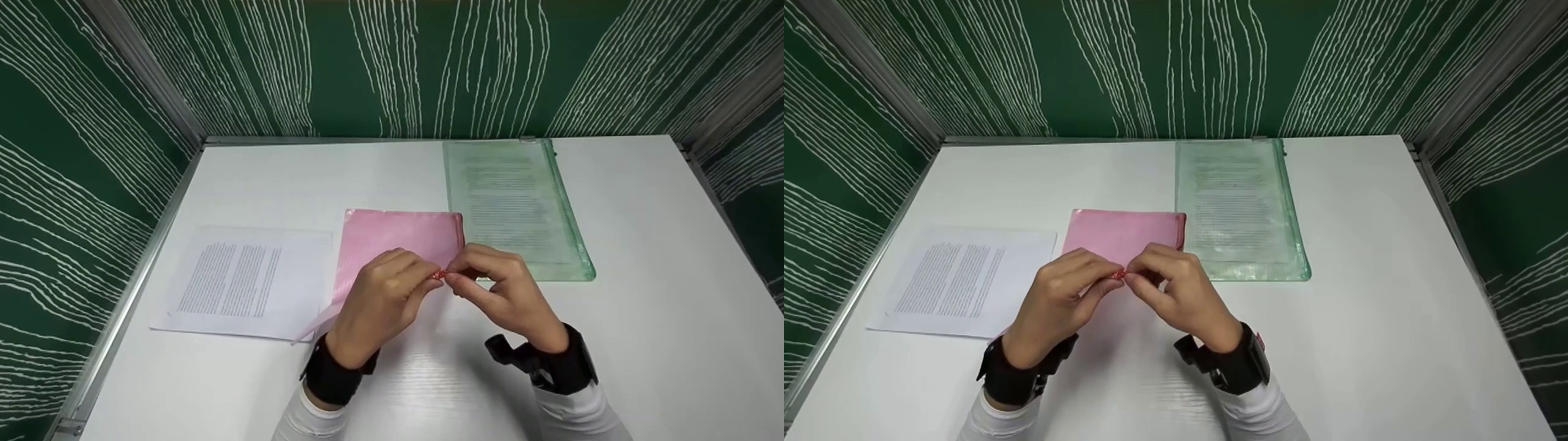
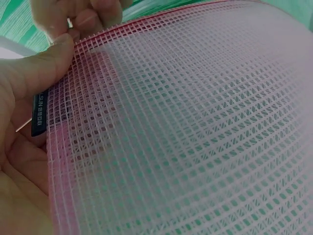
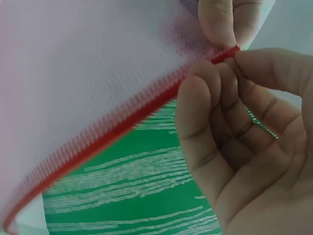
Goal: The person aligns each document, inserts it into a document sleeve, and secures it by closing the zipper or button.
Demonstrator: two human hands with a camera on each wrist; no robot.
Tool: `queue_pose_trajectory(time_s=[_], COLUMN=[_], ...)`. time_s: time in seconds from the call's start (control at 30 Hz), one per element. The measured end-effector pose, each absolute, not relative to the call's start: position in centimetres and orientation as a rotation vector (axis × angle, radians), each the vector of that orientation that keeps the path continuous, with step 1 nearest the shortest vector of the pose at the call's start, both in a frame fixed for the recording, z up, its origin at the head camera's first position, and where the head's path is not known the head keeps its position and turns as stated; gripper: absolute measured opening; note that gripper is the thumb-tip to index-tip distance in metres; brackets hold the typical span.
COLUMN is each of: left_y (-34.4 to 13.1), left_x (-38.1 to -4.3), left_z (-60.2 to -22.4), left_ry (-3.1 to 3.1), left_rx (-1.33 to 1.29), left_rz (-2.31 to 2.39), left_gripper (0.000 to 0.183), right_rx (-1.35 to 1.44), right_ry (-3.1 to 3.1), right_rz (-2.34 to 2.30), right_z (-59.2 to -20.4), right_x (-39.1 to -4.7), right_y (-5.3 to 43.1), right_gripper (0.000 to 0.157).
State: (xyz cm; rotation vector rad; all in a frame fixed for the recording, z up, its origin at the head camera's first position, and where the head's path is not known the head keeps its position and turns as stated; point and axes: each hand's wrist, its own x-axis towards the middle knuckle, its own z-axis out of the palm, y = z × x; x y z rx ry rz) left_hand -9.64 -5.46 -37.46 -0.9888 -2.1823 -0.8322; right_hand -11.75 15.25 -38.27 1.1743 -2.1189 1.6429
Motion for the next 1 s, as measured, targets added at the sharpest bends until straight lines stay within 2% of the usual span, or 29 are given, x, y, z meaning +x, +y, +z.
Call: queue_pose_trajectory(time_s=[0.47, 1.0], left_y=[-5.37, -5.42], left_x=[-9.50, -9.54], left_z=[-37.25, -36.89], left_ry=[-2.073, -1.998], left_rx=[-0.938, -0.922], left_rz=[-0.897, -0.903], left_gripper=[0.012, 0.008], right_rx=[1.178, 1.049], right_ry=[-2.067, -2.068], right_rz=[2.085, 2.103], right_z=[-38.68, -38.61], right_x=[-11.78, -11.77], right_y=[15.32, 15.44], right_gripper=[0.020, 0.021])
